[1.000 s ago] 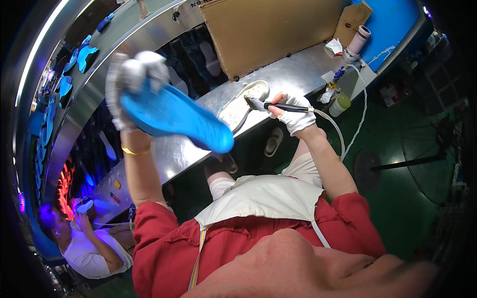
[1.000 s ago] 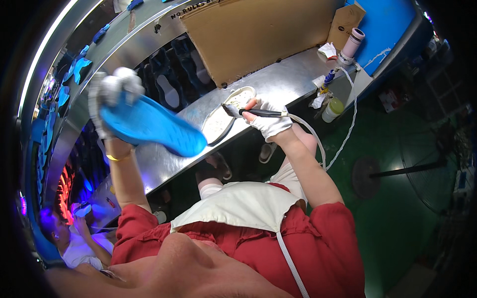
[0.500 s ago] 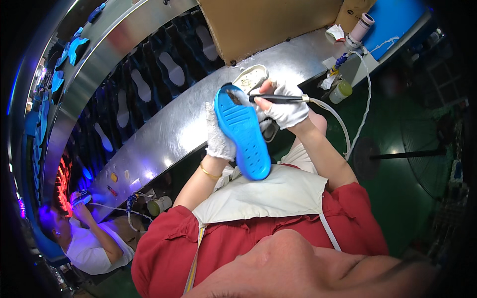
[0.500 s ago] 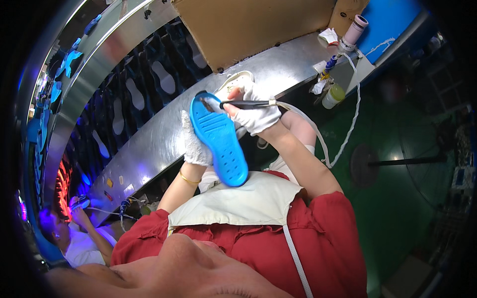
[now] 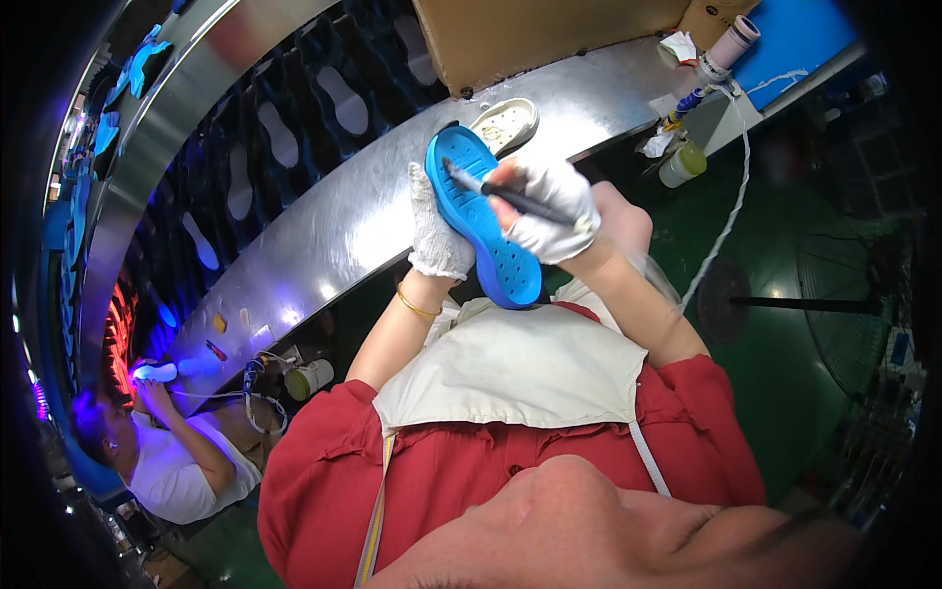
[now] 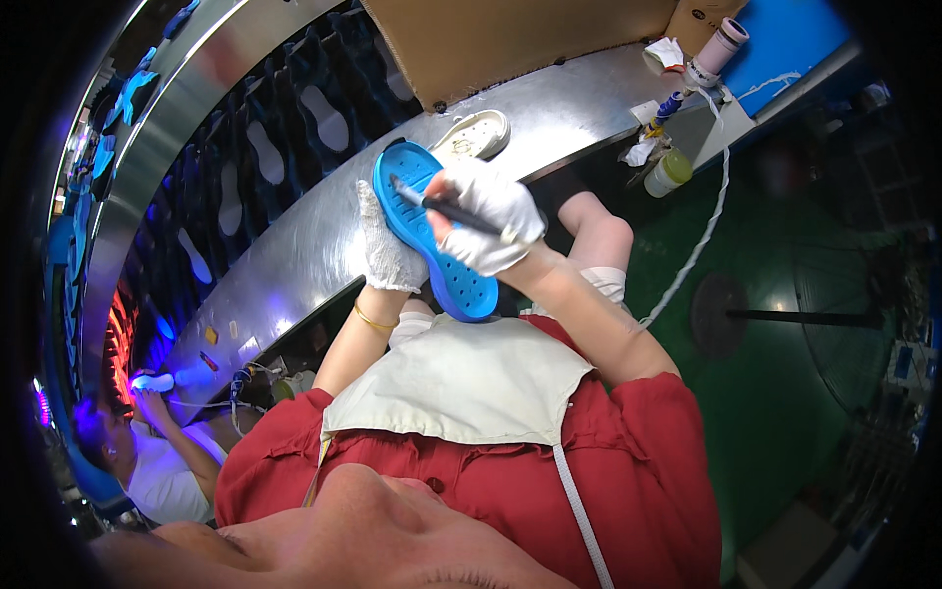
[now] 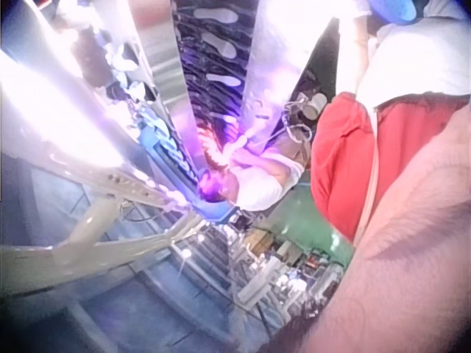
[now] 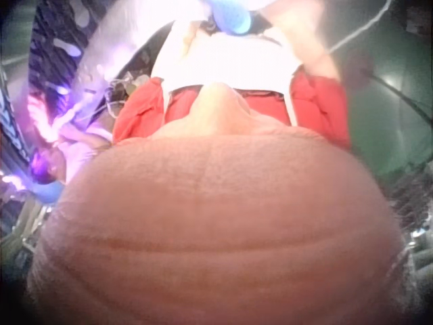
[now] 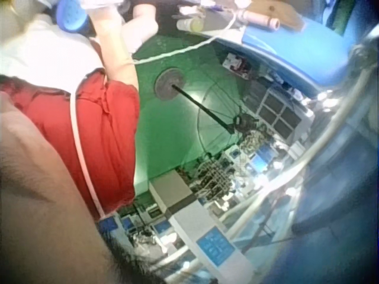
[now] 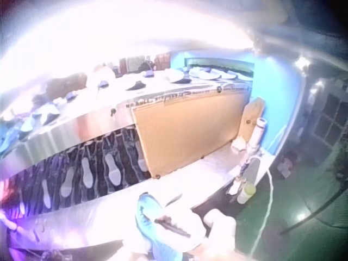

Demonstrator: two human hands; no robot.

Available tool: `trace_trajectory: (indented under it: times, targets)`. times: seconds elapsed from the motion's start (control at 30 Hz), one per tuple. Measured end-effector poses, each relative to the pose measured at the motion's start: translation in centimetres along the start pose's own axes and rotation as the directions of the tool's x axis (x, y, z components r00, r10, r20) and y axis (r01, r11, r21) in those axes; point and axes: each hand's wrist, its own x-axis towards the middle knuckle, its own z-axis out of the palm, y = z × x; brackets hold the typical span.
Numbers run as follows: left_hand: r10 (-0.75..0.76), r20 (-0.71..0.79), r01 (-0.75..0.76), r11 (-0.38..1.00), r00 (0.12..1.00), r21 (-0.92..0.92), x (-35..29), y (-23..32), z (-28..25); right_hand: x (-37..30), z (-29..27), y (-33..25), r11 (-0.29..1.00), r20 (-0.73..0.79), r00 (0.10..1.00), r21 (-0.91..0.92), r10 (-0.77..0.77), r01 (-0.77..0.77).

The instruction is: The person applies adhesive to blue insoles using a brush, placing them on a conveyor belt after each application.

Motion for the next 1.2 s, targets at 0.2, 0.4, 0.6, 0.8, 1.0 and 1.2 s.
trace_trajectory:
  times: [0.2,0.4,0.6,0.8,1.0,1.2]
  targets:
    - [-0.058,0.016,0.058,0.998,0.998,-0.031,-0.4,1.2,-1.0,-1.4,0.4,0.1,0.999,0.037,0.999,-0.038,0.036,-0.035]
    - [-0.163,0.277,0.187,0.98,0.947,-0.062,-1.2,1.9,-1.1,-3.9,0.4,-0.6,0.977,0.137,0.984,0.163,0.114,-0.136]
    - [-0.412,0.282,0.355,0.906,0.867,0.232,-4.6,-0.1,-1.5,-5.4,-2.5,0.5,0.841,0.105,0.9,0.325,0.423,-0.433]
    - [-0.174,0.234,0.141,0.978,0.956,0.154,-1.6,-0.2,0.1,-3.8,-2.2,0.3,0.67,0.207,0.873,0.571,0.441,-0.474]
    - [-0.037,0.328,0.11,0.972,0.944,-0.208,1.9,-0.5,-0.5,-2.3,-0.8,-0.9,0.987,0.071,0.995,0.138,0.075,-0.084]
    - [0.15,0.3,-0.153,0.988,0.942,-0.012,3.2,0.7,-1.6,-1.8,-0.9,-0.8,0.901,0.032,0.97,0.363,0.242,-0.237]
